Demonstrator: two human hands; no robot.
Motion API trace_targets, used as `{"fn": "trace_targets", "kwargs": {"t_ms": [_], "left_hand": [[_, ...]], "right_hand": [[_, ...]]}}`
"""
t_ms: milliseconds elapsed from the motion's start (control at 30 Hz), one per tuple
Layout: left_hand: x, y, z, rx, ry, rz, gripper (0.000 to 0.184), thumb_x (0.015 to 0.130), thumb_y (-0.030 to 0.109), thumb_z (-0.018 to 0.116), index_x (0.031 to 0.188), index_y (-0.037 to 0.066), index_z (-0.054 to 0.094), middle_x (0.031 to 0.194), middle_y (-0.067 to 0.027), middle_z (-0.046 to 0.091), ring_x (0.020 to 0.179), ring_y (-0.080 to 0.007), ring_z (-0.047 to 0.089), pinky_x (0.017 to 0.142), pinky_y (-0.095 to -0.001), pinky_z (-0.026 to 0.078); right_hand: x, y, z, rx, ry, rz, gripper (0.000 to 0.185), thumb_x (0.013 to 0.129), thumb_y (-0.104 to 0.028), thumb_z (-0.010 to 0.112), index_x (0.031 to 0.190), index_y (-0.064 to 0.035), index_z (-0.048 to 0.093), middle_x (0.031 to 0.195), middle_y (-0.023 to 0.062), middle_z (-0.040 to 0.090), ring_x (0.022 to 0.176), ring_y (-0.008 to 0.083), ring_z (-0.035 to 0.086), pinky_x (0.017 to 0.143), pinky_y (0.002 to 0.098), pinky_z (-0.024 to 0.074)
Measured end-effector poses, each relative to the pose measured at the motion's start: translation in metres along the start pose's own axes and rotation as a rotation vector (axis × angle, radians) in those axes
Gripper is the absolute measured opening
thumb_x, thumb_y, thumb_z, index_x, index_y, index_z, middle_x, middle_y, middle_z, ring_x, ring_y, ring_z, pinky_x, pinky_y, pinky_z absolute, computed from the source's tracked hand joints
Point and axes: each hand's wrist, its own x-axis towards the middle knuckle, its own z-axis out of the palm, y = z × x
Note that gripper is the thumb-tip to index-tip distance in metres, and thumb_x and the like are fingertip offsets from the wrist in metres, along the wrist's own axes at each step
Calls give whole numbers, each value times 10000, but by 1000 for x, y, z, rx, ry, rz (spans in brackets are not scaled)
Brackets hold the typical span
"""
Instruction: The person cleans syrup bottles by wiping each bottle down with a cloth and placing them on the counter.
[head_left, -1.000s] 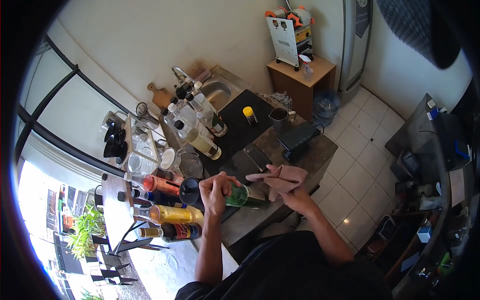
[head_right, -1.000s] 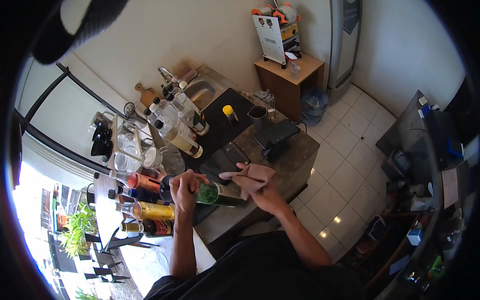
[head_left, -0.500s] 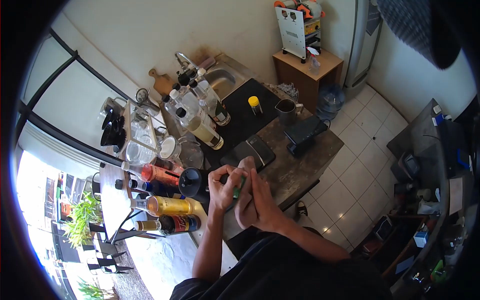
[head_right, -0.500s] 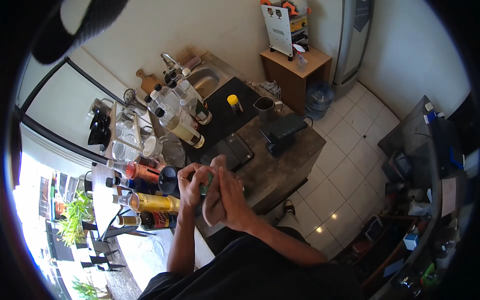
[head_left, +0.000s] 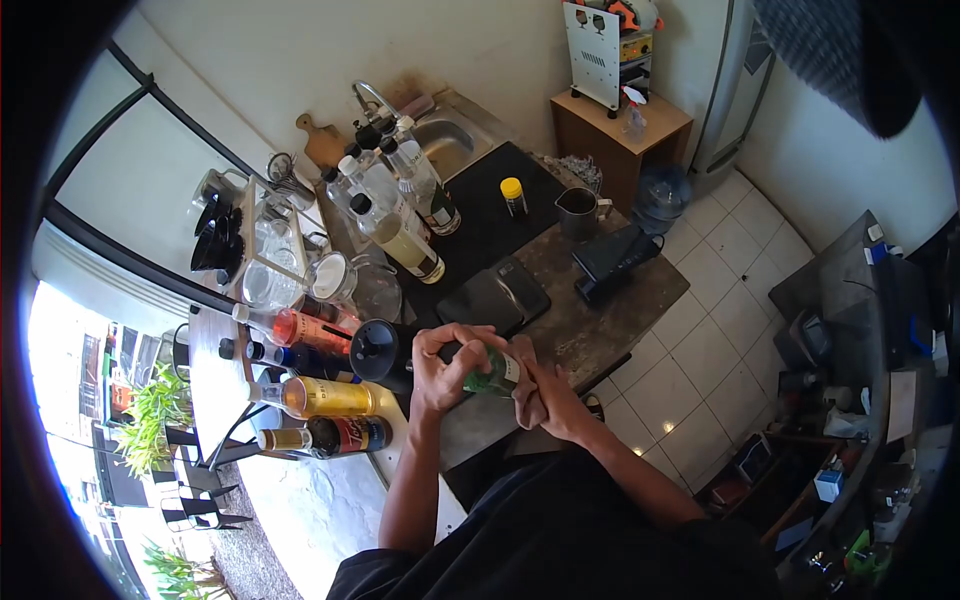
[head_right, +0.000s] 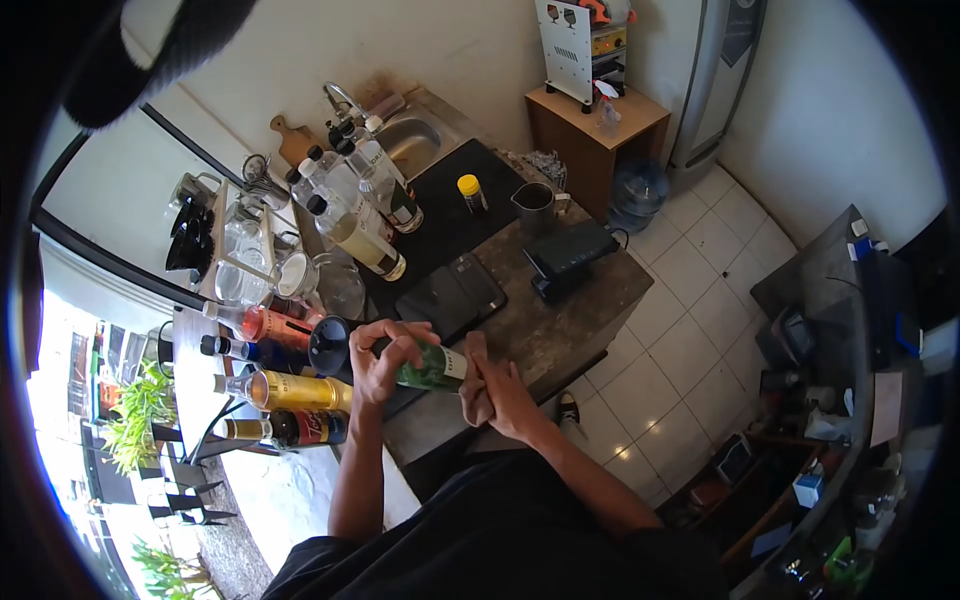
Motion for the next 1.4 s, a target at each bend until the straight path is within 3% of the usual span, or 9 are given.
{"fn": "trace_targets", "kwargs": {"t_ms": [67, 167, 500, 567, 800, 967, 1200, 1300, 1400], "left_hand": [[1, -2, -6, 2, -100, 52, 132, 803, 91, 546, 820, -26, 603, 757, -117, 684, 962, -272, 685, 1000, -445, 452], [-6, -9, -9, -34, -75, 18, 702, 696, 235, 589, 1311, -25, 370, 1201, -201, 593, 1284, -315, 484, 1097, -446, 343], [-8, -16, -11, -82, -6, 25, 761, 644, 254, 621, 1320, -17, 402, 1176, -152, 559, 1184, -258, 516, 1052, -413, 362], [-9, -14, -5, -80, 27, 72, 704, 650, 214, 627, 1282, -29, 438, 1133, -142, 569, 1140, -246, 538, 1026, -397, 390], [-20, -24, -5, 262, 199, 263, 508, 718, 228, 670, 1125, -35, 520, 1039, -138, 578, 1015, -243, 560, 923, -351, 432], [-60, -47, 28, 480, 507, 250, 732, 801, 410, 761, 1263, -15, 384, 1151, -137, 517, 1037, -240, 545, 938, -366, 430], [-106, -100, 39, 397, 404, 9, 838, 832, 238, 763, 1418, 10, 208, 1290, -141, 485, 1189, -242, 514, 1000, -391, 418], [-120, -135, 40, 252, 382, -91, 856, 798, 231, 785, 1403, 6, 222, 1266, -149, 504, 1155, -250, 537, 982, -387, 437], [-119, -133, 36, 321, 304, -85, 825, 778, 238, 794, 1386, 17, 282, 1220, -132, 542, 1119, -237, 560, 964, -382, 452]], "right_hand": [[-2, -12, -7, 389, 80, -161, 778, 804, -101, 640, 1472, 2, 254, 1334, 232, 465, 1260, 421, 436, 1095, 572, 236], [3, -60, -22, 344, 286, -419, 752, 804, -86, 631, 1462, 15, 281, 1397, 264, 417, 1268, 448, 423, 1094, 555, 263], [12, -44, -15, 294, 265, -387, 764, 823, -151, 631, 1468, 40, 270, 1345, 273, 465, 1220, 427, 480, 1077, 478, 333], [13, -24, -11, 391, 153, -319, 617, 907, -244, 610, 1410, 13, 361, 1169, 194, 574, 1017, 317, 600, 909, 391, 466], [15, 1, 10, 530, 166, -268, 434, 1011, -472, 452, 1192, -82, 508, 868, 38, 542, 685, 105, 544, 572, 284, 435], [-3, -8, -5, 842, 81, -21, 582, 784, -4, 551, 1357, -18, 450, 1207, 106, 579, 952, 166, 608, 697, 268, 501], [9, -63, -67, 1228, -176, -139, 815, 647, 63, 546, 1439, -24, 373, 1483, 121, 412, 1285, 189, 453, 1033, 310, 387], [21, -115, -79, 993, -123, -388, 759, 715, -48, 641, 1432, -56, 389, 1279, 102, 529, 1191, 170, 505, 995, 334, 391], [34, -142, -64, 1, 275, -629, 729, 693, -140, 713, 1369, -77, 446, 1232, 135, 549, 1171, 275, 525, 1023, 399, 361]]}}
